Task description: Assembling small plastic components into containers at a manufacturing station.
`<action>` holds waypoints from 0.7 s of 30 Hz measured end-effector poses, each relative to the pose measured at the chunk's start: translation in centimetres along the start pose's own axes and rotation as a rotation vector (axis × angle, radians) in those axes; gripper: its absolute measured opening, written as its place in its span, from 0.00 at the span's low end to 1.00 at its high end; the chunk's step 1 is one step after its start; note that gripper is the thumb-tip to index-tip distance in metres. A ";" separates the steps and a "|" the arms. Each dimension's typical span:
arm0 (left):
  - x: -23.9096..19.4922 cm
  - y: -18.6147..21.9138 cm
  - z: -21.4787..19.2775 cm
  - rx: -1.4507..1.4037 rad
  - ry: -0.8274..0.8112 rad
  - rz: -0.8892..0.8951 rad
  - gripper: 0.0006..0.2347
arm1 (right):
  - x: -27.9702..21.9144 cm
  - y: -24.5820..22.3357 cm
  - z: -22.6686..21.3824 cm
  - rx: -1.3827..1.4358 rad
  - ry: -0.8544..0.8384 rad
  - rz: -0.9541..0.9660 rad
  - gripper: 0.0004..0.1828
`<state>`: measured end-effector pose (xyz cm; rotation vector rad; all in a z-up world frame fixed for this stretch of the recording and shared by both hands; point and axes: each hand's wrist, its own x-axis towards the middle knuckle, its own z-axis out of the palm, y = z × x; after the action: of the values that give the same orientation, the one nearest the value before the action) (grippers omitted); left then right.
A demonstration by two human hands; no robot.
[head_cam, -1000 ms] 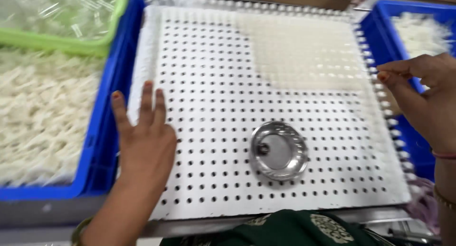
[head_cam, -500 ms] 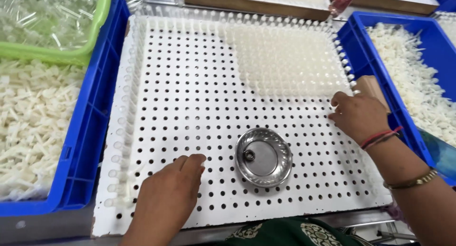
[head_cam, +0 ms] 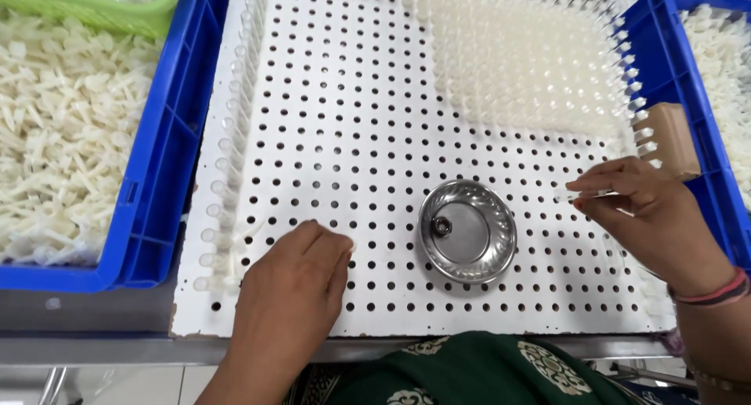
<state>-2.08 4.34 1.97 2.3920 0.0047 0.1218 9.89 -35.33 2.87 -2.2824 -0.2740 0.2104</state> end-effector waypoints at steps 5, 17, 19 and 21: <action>0.4 -0.8 1.8 0.208 -0.022 0.067 0.02 | -0.2 -2.4 2.7 -0.649 0.046 0.038 0.12; 0.2 0.6 1.9 -0.269 -0.035 0.096 0.03 | 0.4 -9.7 8.5 -0.676 -0.073 -0.607 0.15; 0.1 0.3 1.5 -0.278 -0.041 0.076 0.03 | 0.5 -9.8 8.2 -0.688 -0.076 -0.613 0.14; 0.1 0.1 1.2 -0.288 -0.048 0.064 0.03 | 0.4 -10.3 7.9 -0.702 -0.073 -0.617 0.13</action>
<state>-1.84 3.41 1.17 2.1075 -0.1047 0.0884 7.04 -22.88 5.37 -2.7233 -1.2236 -0.1521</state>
